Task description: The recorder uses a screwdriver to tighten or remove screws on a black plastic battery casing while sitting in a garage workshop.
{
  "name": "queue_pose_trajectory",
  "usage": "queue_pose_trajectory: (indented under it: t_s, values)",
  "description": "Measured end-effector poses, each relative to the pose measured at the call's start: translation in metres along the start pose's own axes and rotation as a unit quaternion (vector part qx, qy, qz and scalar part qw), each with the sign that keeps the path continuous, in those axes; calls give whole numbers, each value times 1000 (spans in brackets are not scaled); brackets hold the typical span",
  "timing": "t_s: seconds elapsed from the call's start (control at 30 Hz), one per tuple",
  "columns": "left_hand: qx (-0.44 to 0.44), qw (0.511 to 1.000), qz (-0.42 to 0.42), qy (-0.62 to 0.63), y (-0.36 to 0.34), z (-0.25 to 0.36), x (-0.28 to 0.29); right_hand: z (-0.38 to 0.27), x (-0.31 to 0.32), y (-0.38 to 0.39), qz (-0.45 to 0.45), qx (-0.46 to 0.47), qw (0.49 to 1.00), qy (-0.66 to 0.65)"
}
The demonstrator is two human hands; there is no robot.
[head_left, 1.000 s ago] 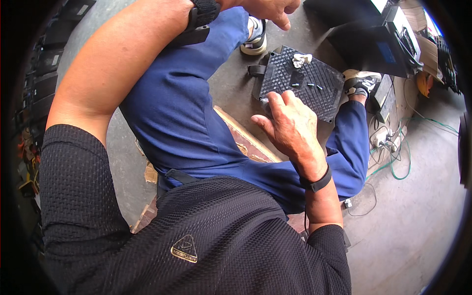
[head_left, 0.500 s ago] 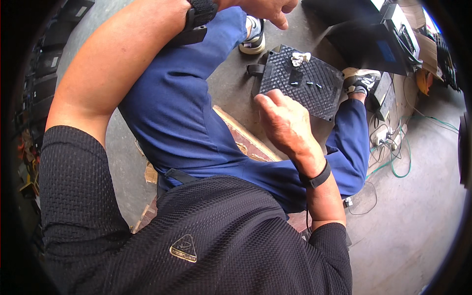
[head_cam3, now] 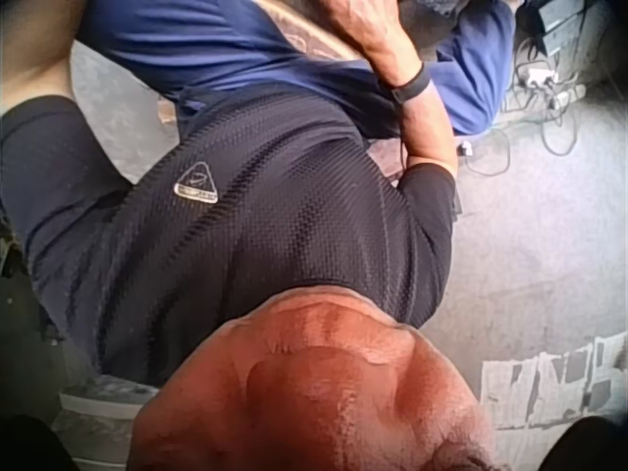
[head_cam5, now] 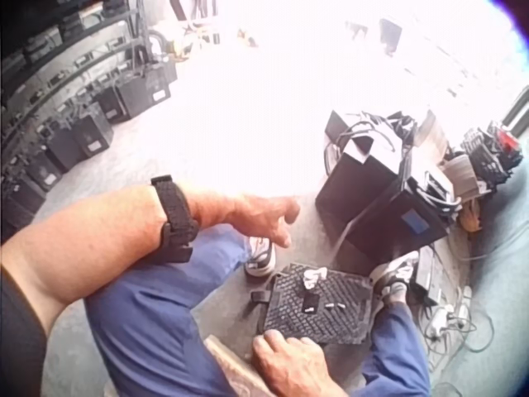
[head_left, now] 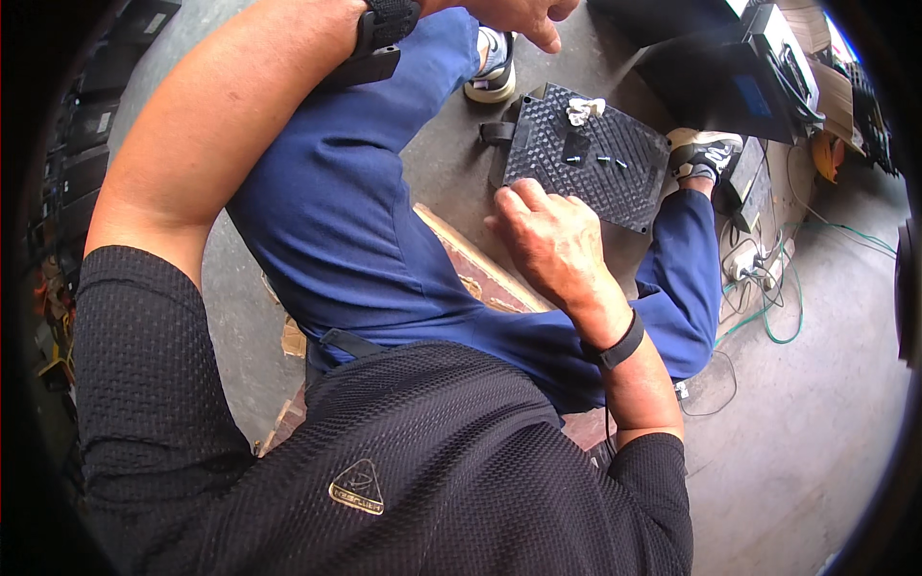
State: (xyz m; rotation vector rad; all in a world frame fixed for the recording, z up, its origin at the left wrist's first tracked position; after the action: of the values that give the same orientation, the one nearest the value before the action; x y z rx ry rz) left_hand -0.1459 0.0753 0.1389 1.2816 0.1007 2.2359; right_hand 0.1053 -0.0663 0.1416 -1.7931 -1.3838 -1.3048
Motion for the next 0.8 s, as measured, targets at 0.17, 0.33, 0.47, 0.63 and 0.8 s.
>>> queue_pose_trajectory:
  t_s: [0.17, 0.33, 0.47, 0.63, 0.8]
  values:
    - [4, 1000, 15, 4, -1, -3, -3, 1, 8, -9, 73, 78, 992, 67]
    - [-10, 998, -2, 57, -7, -3, -4, 7, 4, -3, -30, -51, 997, -43]
    - [22, 1000, -10, 1, 7, 2, 5, 2, 7, -12, 92, 71, 993, -5]
    - [6, 999, 9, 31, 3, 0, -1, 4, 0, -4, 19, 10, 999, -41]
    - [-2, 1000, 12, -12, 2, -5, -3, 3, 5, -10, 81, 67, 994, -4]
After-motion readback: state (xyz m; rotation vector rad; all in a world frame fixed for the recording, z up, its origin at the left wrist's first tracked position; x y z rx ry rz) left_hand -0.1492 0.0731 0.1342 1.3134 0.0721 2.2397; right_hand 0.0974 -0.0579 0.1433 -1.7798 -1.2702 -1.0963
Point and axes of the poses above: each hand's wrist, its own y-axis away from the middle knuckle, its own x-axis out of the back of the hand, z = x × y, the point moved 2 cm from there along -y, towards the middle knuckle, and after that the axes turned 7 degrees about -z, right-handed, at the moved point
